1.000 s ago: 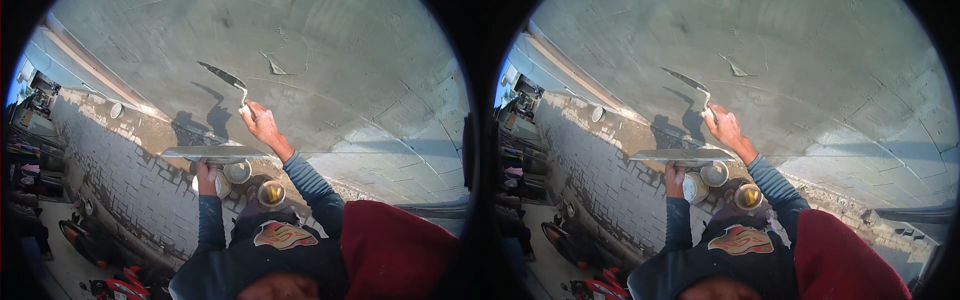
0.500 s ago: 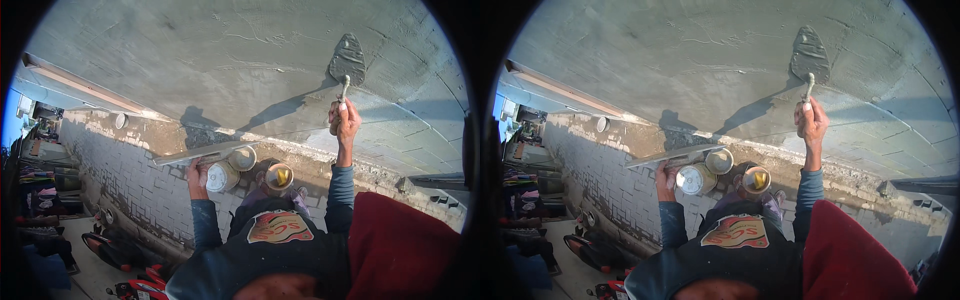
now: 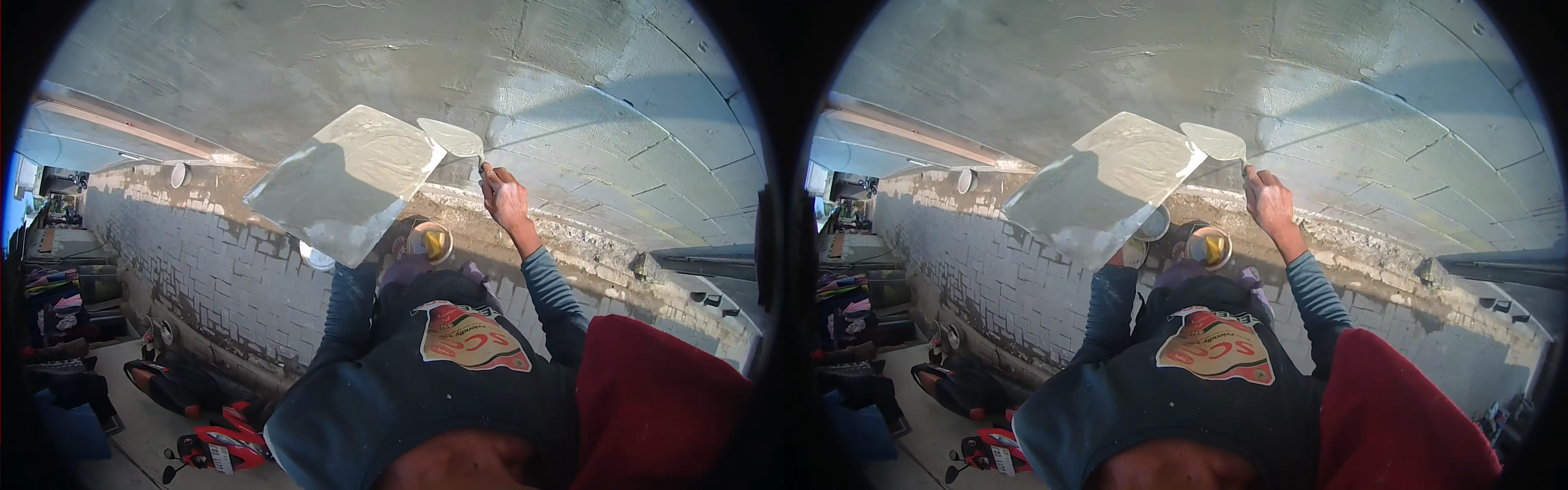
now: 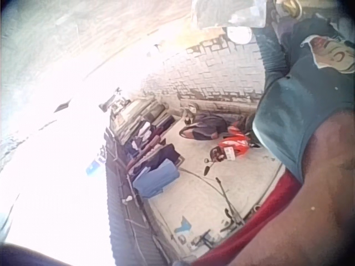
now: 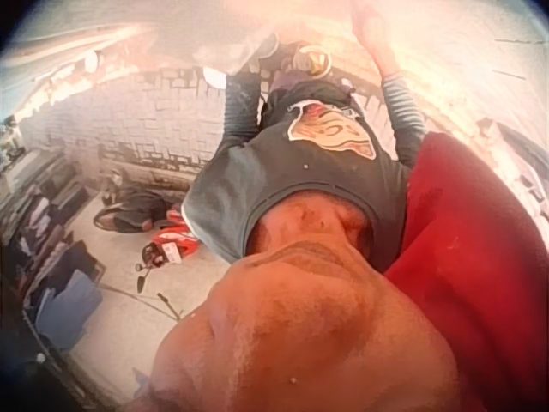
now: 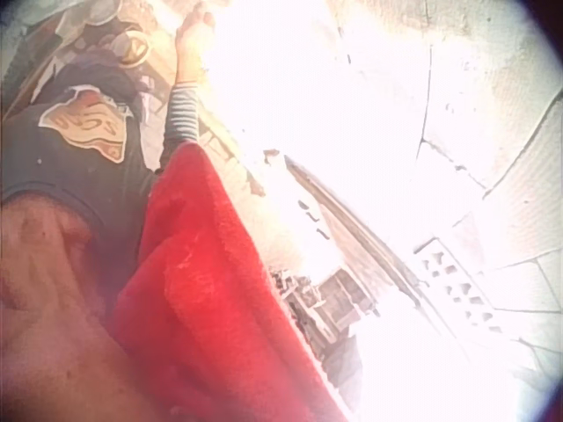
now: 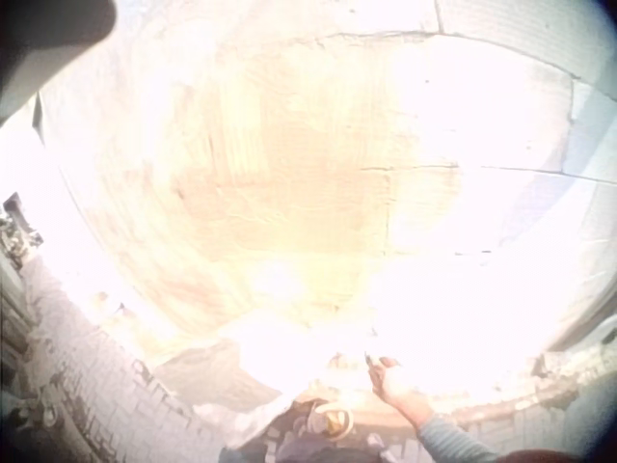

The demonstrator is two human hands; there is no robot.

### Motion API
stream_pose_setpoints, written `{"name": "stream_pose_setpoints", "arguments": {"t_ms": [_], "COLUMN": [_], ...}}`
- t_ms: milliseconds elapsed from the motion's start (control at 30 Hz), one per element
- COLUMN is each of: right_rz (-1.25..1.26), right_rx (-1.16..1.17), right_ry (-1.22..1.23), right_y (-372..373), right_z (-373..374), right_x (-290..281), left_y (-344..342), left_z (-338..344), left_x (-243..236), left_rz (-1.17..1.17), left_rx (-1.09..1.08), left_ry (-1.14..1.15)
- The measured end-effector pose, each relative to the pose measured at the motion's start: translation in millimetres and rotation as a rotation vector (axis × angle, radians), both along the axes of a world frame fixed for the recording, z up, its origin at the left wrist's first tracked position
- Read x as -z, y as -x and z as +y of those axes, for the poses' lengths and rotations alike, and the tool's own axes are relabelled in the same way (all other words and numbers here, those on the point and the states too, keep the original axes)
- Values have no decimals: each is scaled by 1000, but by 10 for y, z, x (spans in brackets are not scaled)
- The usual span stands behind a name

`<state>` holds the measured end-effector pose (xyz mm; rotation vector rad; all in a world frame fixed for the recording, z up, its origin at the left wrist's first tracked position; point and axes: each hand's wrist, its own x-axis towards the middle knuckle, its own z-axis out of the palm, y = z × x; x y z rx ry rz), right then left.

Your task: Plastering a masonry wall with mortar using a trowel and a hawk.

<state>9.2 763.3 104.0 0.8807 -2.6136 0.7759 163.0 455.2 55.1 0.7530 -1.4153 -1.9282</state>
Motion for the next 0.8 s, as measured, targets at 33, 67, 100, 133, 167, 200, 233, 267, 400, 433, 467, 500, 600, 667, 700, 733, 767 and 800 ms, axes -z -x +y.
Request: {"name": "stream_pose_setpoints", "arguments": {"t_ms": [33,67,100,133,167,200,233,267,400,433,467,500,600,667,700,733,767,800], "right_rz": [14,27,41,43,-2,-47,-44,-46,-94,-74,-65,-77,-120,-326,-318,-273,-227,-220], "right_rx": [-46,-98,-176,-191,-273,-362,-383,-443,-620,-667,-679,-678,-670,-570,-566,-566,-568,-569], "right_ry": [38,78,156,155,190,226,227,235,313,348,349,338,301,204,202,276,344,338], "right_y": [-56,-134,-244,-336,-430,-497,-545,-576,-604,-560,-494,-396,-70,138,283,452,624,757], "right_z": [-18,-60,-119,-181,-247,-325,-406,-490,-839,-952,-1082,-1214,-1677,-2169,-2432,-2711,-2969,-3202], "right_x": [31,29,-34,-108,-207,-305,-387,-454,-799,-858,-916,-968,-1314,-1554,-1563,-1510,-1456,-1422], "left_y": [10,47,72,143,208,258,318,383,542,590,657,707,651,573,552,540,543,535], "left_z": [60,87,100,96,67,19,-33,-78,-439,-554,-656,-702,-813,-1114,-1275,-1399,-1483,-1586], "left_x": [41,92,134,174,216,244,271,299,263,220,137,-36,-458,-473,-467,-446,-497,-530], "left_rz": [-24,-42,-60,-69,-78,-81,-82,-82,-77,-99,-120,-111,-104,-79,-39,-31,-75,-120], "left_rx": [10,17,22,27,31,22,12,-4,-106,-165,-214,-217,-212,-164,-123,-117,-172,-231], "left_ry": [50,106,163,226,282,329,374,415,500,504,505,508,262,250,314,313,232,153]}}
